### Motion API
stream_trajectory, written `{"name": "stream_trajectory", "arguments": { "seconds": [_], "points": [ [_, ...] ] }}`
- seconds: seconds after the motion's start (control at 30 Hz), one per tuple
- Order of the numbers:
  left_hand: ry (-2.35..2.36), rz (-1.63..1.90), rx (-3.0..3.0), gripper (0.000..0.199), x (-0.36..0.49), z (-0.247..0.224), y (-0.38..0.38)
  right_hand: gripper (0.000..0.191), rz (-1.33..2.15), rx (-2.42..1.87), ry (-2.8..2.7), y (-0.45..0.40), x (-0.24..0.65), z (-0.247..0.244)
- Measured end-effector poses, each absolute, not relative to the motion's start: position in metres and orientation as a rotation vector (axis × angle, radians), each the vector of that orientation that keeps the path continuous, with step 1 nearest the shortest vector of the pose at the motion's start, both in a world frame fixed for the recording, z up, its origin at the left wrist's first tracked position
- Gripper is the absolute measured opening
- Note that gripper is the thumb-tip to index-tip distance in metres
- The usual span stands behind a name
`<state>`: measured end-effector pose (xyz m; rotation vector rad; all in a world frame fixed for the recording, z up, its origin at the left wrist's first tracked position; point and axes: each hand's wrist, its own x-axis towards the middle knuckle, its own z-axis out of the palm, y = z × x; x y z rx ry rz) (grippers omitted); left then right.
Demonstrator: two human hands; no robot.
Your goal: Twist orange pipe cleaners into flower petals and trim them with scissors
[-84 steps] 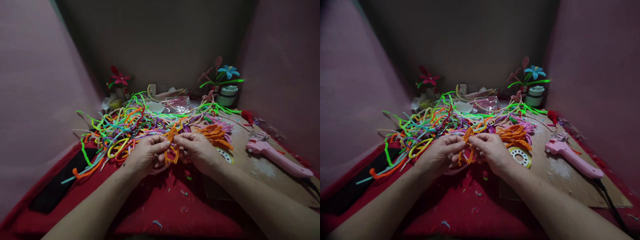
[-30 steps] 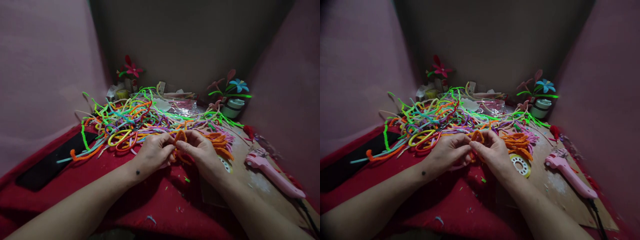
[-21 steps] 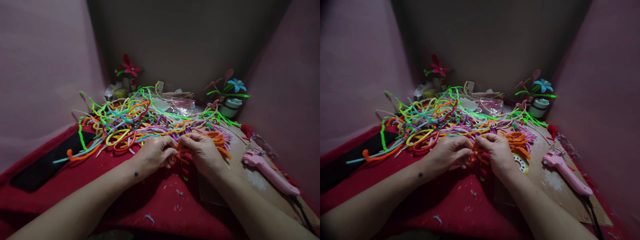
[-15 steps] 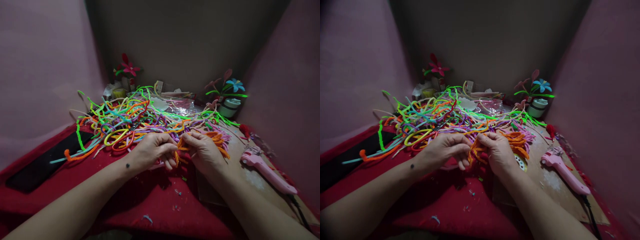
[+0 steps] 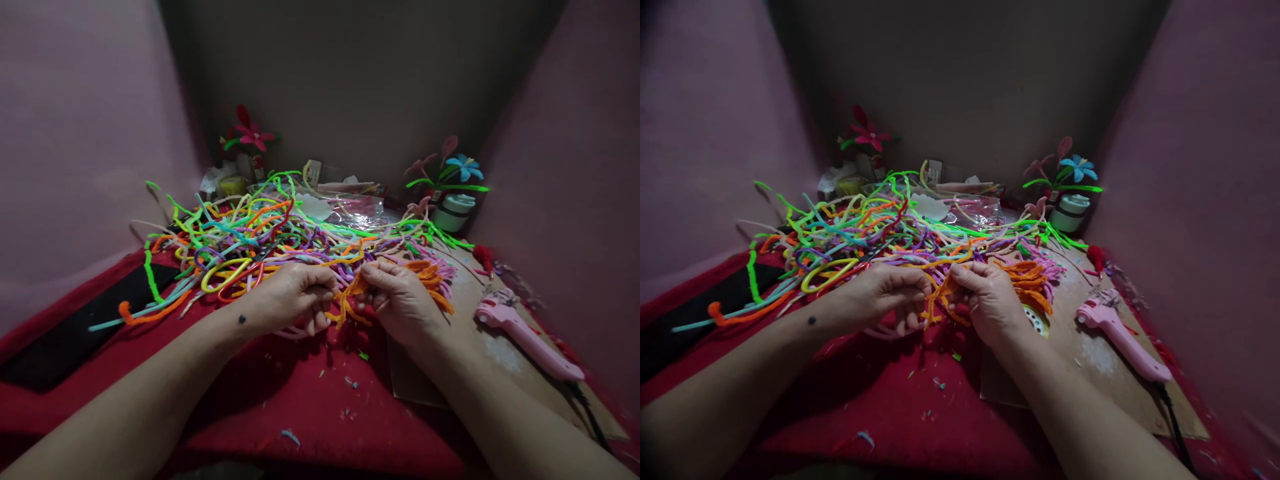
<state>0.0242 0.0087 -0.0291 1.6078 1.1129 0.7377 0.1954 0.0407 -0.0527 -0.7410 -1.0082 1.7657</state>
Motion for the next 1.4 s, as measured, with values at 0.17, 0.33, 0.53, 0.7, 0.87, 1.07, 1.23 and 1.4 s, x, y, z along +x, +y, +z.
{"name": "stream_trajectory", "arguments": {
  "seconds": [0.17,0.33,0.53,0.7,0.87,1.07,1.23,1.4],
  "points": [
    [1.217,0.632,1.776,0.018,0.017,-0.02,0.009,0.02,1.689,-0.799,-0.998,0.037,0.194,-0.049],
    [1.337,0.734,2.009,0.016,0.015,-0.016,0.012,0.021,1.681,-0.843,-1.026,0.034,0.193,-0.051],
    [1.289,0.838,1.753,0.016,0.03,-0.021,0.008,0.02,1.65,-0.856,-1.125,0.031,0.192,-0.054],
    [1.31,0.763,1.82,0.018,0.035,-0.03,0.006,0.021,1.646,-0.864,-1.077,0.03,0.191,-0.054],
    [1.401,0.807,1.838,0.018,0.036,-0.028,0.003,0.023,1.746,-0.715,-1.037,0.033,0.189,-0.057],
    [1.377,0.961,1.678,0.018,0.04,-0.029,0.001,0.013,1.736,-0.708,-1.228,0.029,0.187,-0.059],
    [1.324,1.053,1.458,0.013,0.036,-0.021,0.002,0.016,1.654,-0.803,-1.278,0.025,0.189,-0.054],
    [1.134,1.004,1.243,0.025,0.031,-0.021,0.004,0.023,1.676,-0.869,-1.461,0.021,0.189,-0.05]
  ]
}}
